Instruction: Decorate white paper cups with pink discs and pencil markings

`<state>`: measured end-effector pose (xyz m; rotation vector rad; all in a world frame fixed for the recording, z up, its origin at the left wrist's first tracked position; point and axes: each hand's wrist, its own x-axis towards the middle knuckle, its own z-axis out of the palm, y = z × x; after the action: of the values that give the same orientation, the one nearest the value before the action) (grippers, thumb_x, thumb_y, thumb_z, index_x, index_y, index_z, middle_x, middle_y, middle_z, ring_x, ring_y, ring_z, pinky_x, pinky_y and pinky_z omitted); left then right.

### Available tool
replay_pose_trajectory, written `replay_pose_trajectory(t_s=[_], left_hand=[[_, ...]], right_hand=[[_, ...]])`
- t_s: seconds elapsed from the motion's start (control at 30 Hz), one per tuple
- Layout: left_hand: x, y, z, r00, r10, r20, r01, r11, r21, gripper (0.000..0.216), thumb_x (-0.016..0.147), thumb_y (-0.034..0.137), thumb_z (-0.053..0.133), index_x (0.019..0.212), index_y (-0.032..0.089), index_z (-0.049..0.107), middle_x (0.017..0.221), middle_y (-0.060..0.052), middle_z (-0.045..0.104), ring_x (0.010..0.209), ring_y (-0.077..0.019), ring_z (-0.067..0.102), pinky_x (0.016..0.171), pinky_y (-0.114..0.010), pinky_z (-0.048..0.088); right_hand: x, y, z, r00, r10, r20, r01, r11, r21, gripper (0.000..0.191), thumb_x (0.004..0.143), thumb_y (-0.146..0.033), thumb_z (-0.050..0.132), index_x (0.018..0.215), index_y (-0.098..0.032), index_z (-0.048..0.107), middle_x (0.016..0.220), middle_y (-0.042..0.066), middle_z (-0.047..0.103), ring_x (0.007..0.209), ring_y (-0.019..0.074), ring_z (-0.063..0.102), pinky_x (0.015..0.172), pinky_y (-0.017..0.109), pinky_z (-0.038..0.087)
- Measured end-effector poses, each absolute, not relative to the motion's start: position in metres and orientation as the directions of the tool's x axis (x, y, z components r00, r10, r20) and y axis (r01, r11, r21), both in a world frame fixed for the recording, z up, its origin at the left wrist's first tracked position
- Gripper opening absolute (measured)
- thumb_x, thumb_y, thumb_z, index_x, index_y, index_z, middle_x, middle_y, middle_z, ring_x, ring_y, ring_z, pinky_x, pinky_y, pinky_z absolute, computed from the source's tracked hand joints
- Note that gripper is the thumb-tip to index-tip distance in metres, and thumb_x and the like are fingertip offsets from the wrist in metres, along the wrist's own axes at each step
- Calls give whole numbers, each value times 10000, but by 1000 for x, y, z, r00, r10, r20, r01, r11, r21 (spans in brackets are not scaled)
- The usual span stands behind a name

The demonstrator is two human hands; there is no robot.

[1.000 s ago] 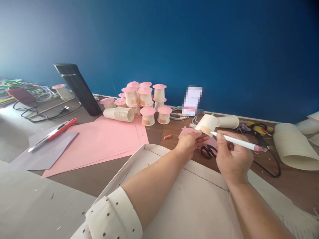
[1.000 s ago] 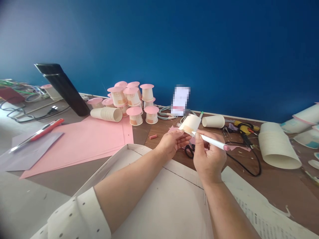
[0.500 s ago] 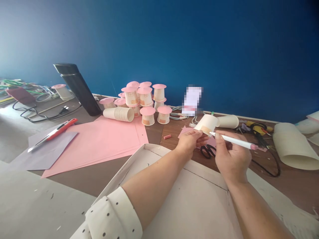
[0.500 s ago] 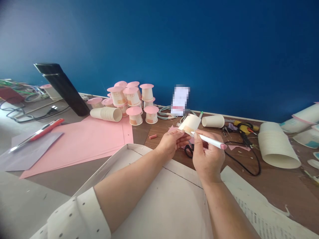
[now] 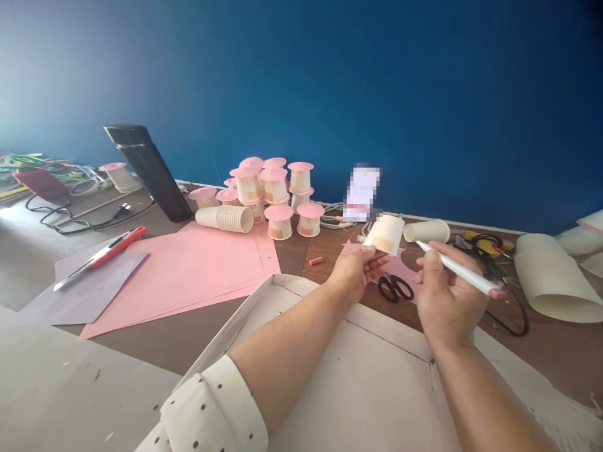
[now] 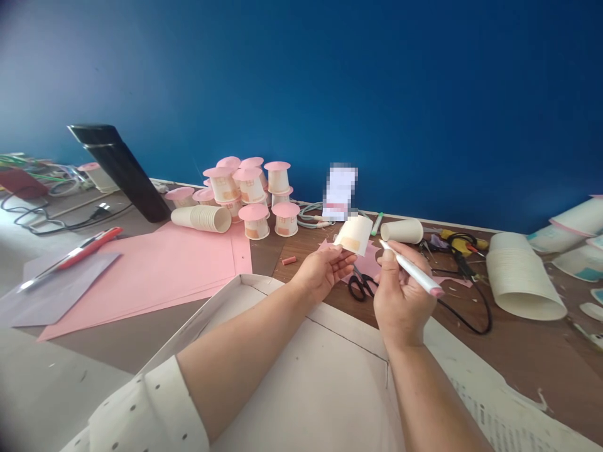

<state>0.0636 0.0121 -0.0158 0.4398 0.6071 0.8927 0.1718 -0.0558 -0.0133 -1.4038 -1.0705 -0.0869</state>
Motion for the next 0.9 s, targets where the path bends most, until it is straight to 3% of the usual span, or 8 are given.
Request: replay_pose_trajectory(t_s=[0.1,0.23,0.37,0.67,0.9], left_hand=[[63,11,-16,519,807,-283,-595,578,558,163,914,139,518,850,106,664,826,-87,709,775,-128,691,692,-214,532],[61,8,-16,563,792,-236,-590,585,556,147,908,170,553,862,107,677,863,-95,715,813,-137,696,740,-235,536],[61,6,-15,615,763,-197,-528,584,616,137,898,177,581,883,97,691,868,-97,719,817,-142,693,768,-251,531],[63,5,-19,696,701,-158,-397,558,728,176,840,276,701,861,101,691,798,-84,713,746,-128,677,729,-236,519],[63,3,-21,707,693,-142,-372,535,759,285,773,352,777,890,101,711,826,-87,709,775,-134,677,751,-242,522]], right_hand=[[173,-53,-16,674,561,480,454,199,-869,384,903,-482,571,1136,-184,640,837,36,691,533,103,580,540,266,501],[180,-45,-25,778,541,321,250,202,-947,465,828,-524,662,1166,-214,593,998,57,704,789,164,682,708,333,571],[188,-39,-28,817,521,248,146,229,-962,615,709,-561,765,1158,-182,582,936,44,674,855,192,663,776,375,559],[190,-36,-23,781,612,125,-129,354,-926,615,613,-507,848,1070,-184,591,914,19,656,793,154,637,724,317,531],[187,-34,-23,759,650,33,-223,307,-925,651,571,-473,869,1082,-188,584,973,53,690,805,198,675,689,343,555]])
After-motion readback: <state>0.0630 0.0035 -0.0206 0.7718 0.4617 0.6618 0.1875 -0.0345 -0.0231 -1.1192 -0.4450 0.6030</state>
